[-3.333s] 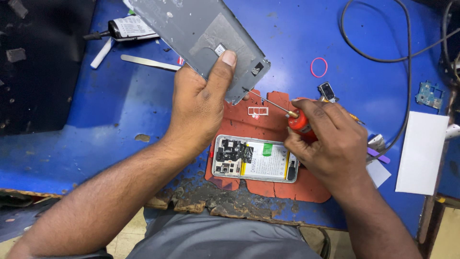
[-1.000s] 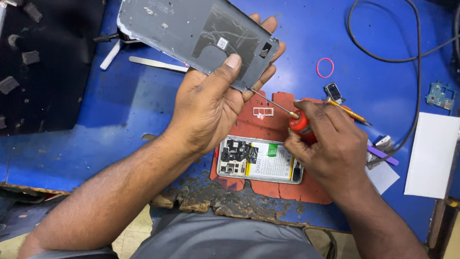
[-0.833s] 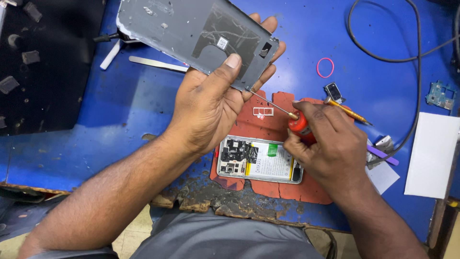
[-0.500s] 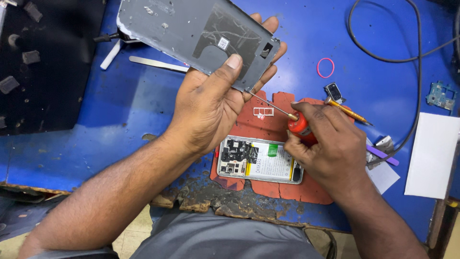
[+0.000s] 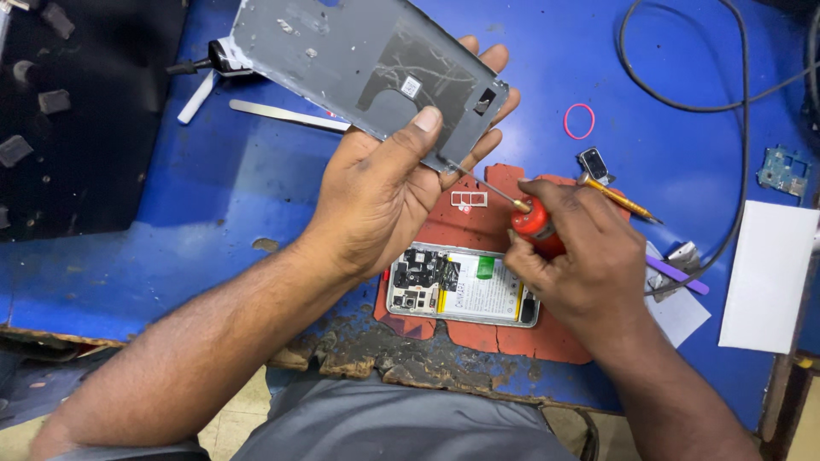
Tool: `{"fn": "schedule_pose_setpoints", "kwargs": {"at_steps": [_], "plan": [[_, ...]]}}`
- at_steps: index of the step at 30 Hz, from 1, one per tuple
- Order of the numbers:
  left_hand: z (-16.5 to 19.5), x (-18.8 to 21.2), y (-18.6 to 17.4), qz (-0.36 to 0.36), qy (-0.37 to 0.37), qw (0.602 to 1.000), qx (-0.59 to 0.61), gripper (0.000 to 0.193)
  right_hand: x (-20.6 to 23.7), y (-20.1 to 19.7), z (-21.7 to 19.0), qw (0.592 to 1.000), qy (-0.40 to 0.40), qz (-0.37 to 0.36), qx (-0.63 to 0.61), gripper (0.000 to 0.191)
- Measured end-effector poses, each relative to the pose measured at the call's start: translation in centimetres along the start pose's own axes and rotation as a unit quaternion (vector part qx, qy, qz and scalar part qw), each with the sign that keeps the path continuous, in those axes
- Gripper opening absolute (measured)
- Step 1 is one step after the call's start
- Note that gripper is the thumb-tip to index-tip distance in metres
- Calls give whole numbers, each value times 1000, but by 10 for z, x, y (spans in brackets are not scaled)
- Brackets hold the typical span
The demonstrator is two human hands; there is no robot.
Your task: The person uses a red electric screwdriver to remove screws from the back cover of a disassembled smartphone, then pries off the back cover and sets it aside. They then pick up a small camera module component and work on it with their fingers on the work mat.
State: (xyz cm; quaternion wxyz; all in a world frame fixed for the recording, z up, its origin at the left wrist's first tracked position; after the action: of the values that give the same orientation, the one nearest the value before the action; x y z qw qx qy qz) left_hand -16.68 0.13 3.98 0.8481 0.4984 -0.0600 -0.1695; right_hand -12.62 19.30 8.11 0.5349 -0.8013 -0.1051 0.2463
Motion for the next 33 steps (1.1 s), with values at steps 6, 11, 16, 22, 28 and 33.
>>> {"fn": "schedule_pose_setpoints", "kwargs": {"at_steps": [6,11,16,22,28,33], "plan": [[0,0,0,19,-19,999,-23,64,-2,-11,11,998,56,22,-9,46],[-5,-2,2,24,-26,999,-36,72,-1,-9,12,998,55,26,-7,44],[-9,1,5,29,-43,999,10,72,0,-1,11,999,39,8,21,47],[-12,4,7,29,-45,998,33,72,0,2,8,999,49,0,14,46],[-20,6,1,32,-58,997,28,70,-1,4,5,999,44,-9,9,47],[-29,6,-4,23,-51,998,7,65,0,5,6,999,40,-11,15,47]]}}
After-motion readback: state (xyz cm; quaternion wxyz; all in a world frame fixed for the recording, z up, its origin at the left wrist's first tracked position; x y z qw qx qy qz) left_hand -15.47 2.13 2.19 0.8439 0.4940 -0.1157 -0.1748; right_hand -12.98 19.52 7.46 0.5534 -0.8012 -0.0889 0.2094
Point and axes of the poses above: each hand's wrist, its own x-axis away from the middle knuckle, its own y-axis out of the palm, z = x × y, the point moved 4 cm from there along -x, towards the middle knuckle
